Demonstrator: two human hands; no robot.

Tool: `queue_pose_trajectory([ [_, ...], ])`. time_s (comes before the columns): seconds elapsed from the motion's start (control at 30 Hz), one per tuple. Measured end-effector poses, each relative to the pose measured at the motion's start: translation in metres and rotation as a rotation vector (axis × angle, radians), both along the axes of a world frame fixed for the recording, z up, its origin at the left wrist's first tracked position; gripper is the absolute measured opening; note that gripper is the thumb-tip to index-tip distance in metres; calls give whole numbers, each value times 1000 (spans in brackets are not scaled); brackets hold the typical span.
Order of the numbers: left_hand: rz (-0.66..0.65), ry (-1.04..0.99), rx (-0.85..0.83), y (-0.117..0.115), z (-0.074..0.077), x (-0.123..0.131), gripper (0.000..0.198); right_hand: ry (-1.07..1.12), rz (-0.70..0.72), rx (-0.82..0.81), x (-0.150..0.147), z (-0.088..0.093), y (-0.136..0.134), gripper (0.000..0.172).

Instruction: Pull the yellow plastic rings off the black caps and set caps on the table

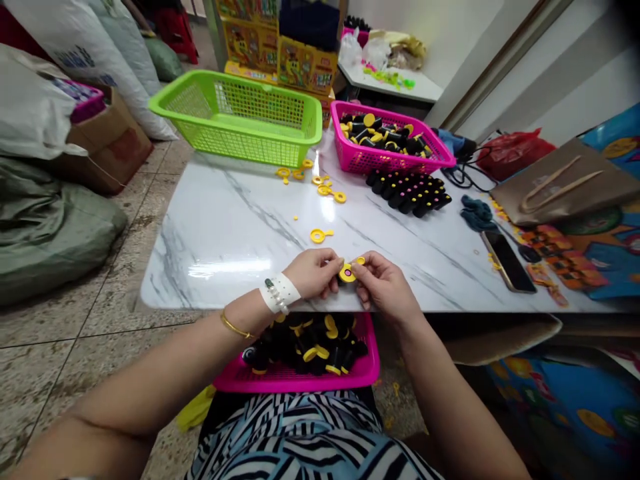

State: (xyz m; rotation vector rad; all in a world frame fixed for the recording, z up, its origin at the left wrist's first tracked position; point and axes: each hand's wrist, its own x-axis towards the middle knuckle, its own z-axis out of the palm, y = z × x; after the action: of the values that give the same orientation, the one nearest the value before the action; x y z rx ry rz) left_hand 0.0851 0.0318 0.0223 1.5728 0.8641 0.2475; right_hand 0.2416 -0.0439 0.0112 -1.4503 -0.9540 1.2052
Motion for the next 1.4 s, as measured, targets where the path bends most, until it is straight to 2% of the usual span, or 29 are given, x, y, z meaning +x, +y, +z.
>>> queue_pose_trajectory([
  [0.1,129,-57,407,-16,-7,-2,24,-29,-122,79,-6,-6,-5,28],
  [0.17,157,-80,621,-25,-12,-3,26,-78,-171,134,-10,-9,-11,27],
  [0.27,134,-54,731,-30,-16,-4,20,-35,-185,179,-6,-9,-16,30],
  [0.33,90,-31,759,-29,-17,-4,19,61,-123,112,3,-6,-11,34],
  [0.4,55,-10,766,-27,-18,-4,17,109,46,-30,14,0,-1,33],
  [0.5,48,28,720,-24,-18,-2,12,21,318,-174,23,9,17,32],
  [0.57,40,49,670,-21,-16,0,10,-45,384,-189,21,13,22,31],
  [0.7,18,82,592,-16,-10,3,10,-147,302,-87,5,16,12,25],
  [0.83,-68,154,525,-26,-14,-3,13,-397,188,55,-13,12,-19,23],
  [0.97,-297,208,425,-51,-23,-21,33,-511,225,56,-23,-12,-57,29],
  [1.07,-430,166,379,-57,-13,-32,38,-458,328,65,-23,-22,-74,36],
  [1.13,-474,107,368,-44,3,-32,39,-441,325,60,-14,-14,-70,33],
  [1.17,-471,85,368,-32,12,-28,44,-465,266,74,-6,-6,-63,30],
  [1.27,-340,51,427,21,31,2,68,-589,-123,184,39,14,-23,24],
  [1.33,-206,47,512,63,35,32,67,-551,-372,174,79,17,10,30],
  [1.4,-65,100,599,101,32,66,60,-537,-511,127,116,9,41,38],
])
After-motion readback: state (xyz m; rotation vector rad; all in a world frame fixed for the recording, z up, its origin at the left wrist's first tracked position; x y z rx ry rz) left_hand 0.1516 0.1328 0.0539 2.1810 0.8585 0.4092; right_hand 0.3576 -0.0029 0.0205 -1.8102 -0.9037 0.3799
